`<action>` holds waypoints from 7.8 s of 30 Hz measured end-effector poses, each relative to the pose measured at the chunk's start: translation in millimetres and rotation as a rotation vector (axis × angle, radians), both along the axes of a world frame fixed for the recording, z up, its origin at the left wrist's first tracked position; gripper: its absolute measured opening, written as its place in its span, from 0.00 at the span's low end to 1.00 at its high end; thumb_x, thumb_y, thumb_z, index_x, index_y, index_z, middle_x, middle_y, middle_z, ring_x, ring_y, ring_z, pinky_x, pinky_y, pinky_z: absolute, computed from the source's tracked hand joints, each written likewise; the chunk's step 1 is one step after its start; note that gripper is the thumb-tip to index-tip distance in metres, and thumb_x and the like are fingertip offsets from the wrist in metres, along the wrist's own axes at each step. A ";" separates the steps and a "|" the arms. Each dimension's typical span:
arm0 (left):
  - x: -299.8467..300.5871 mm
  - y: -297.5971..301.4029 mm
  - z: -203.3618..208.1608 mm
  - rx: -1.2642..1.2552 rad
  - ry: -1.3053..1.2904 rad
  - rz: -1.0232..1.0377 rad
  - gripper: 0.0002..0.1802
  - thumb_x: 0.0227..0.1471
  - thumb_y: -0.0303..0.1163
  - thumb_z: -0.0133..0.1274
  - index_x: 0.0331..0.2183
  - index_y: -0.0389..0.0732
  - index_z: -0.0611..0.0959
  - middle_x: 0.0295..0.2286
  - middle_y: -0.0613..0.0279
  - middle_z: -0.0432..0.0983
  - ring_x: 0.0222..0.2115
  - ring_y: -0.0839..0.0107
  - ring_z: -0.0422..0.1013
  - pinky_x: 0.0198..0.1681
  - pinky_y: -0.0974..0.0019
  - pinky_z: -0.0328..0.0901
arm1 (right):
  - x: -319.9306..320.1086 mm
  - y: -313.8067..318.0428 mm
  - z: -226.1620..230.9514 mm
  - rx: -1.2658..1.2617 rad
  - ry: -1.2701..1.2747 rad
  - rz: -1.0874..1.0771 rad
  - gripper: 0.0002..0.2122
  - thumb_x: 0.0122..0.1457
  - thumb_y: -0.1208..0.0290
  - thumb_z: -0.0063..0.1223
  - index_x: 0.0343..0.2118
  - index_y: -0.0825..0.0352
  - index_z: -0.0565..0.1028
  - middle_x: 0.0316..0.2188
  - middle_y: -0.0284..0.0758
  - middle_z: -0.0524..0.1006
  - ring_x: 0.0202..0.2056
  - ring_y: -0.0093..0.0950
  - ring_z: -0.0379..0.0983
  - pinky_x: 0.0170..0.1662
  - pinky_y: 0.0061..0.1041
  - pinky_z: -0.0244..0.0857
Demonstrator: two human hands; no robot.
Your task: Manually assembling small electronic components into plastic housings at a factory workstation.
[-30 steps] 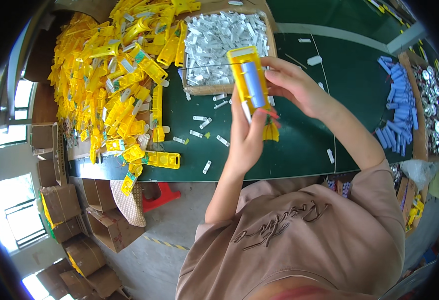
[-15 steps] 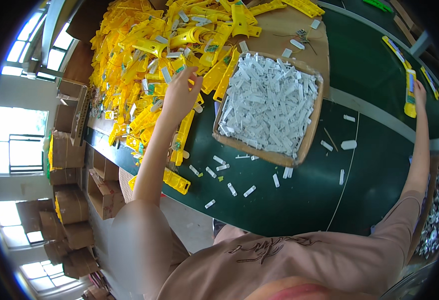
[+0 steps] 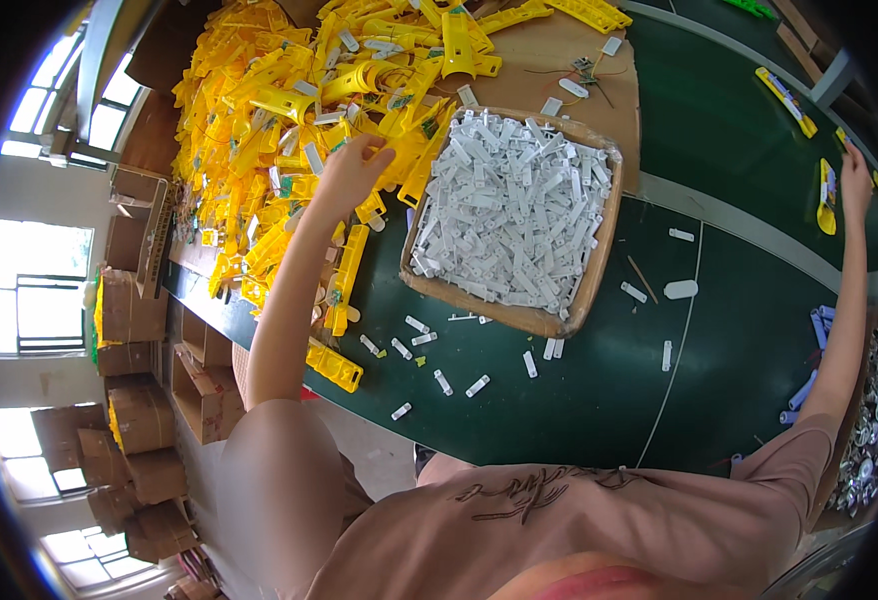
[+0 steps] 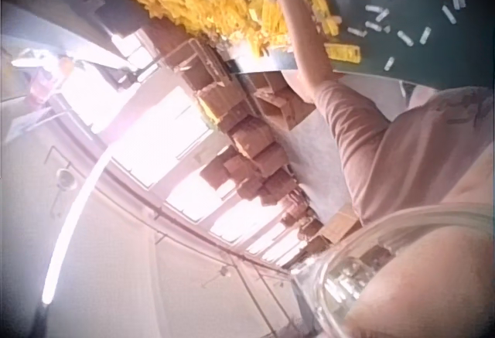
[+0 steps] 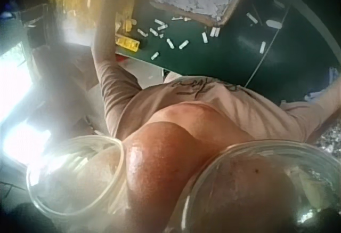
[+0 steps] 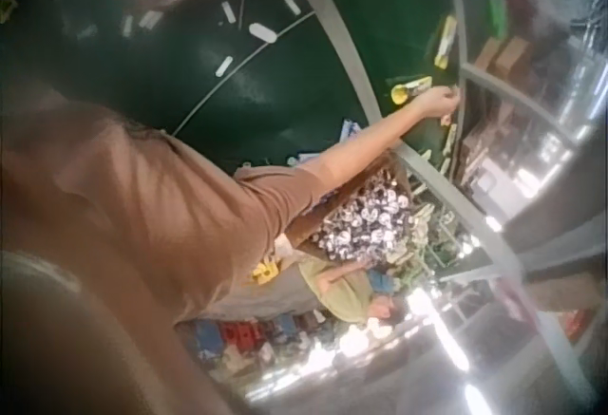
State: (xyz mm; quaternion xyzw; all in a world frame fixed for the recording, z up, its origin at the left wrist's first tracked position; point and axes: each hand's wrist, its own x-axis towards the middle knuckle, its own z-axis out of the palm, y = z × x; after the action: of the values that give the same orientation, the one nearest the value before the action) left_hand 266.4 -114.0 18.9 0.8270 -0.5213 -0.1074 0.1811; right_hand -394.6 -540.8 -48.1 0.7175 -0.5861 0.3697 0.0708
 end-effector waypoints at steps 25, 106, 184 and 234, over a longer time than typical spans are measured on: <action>-161.7 193.7 73.6 -0.701 1.198 -0.642 0.35 0.47 0.38 0.50 0.52 0.34 0.57 0.45 0.53 0.64 0.46 0.65 0.62 0.50 0.62 0.55 | 351.9 537.0 104.0 0.992 -1.061 1.544 0.27 0.45 0.61 0.58 0.46 0.66 0.60 0.40 0.37 0.69 0.44 0.24 0.64 0.47 0.22 0.56; -237.0 139.1 0.6 -0.706 0.883 -0.206 0.14 0.58 0.35 0.32 0.39 0.35 0.68 0.28 0.66 0.65 0.26 0.82 0.57 0.31 0.77 0.55 | 359.1 498.3 79.6 -0.020 -0.647 0.636 0.07 0.56 0.72 0.42 0.26 0.71 0.67 0.20 0.39 0.70 0.22 0.35 0.67 0.27 0.27 0.60; -222.8 192.3 9.5 -0.758 1.380 -0.286 0.25 0.57 0.42 0.30 0.53 0.41 0.54 0.38 0.54 0.66 0.30 0.69 0.68 0.32 0.67 0.65 | 345.2 520.2 75.1 0.875 -1.264 1.433 0.20 0.54 0.70 0.48 0.49 0.65 0.58 0.34 0.34 0.72 0.33 0.17 0.69 0.33 0.15 0.63; -184.3 162.2 -10.8 -0.714 1.181 -0.223 0.25 0.52 0.26 0.33 0.52 0.39 0.49 0.36 0.54 0.64 0.31 0.73 0.66 0.30 0.66 0.69 | 338.6 468.0 63.2 0.136 -0.374 0.860 0.07 0.50 0.74 0.48 0.32 0.66 0.73 0.27 0.35 0.73 0.27 0.29 0.68 0.33 0.25 0.61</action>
State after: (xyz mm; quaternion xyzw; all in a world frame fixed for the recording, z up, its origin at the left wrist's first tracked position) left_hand 82.1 48.2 8.1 0.4618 -0.4207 -0.3789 0.6828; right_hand -56.0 -72.8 15.1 0.8192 -0.2615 0.4490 -0.2428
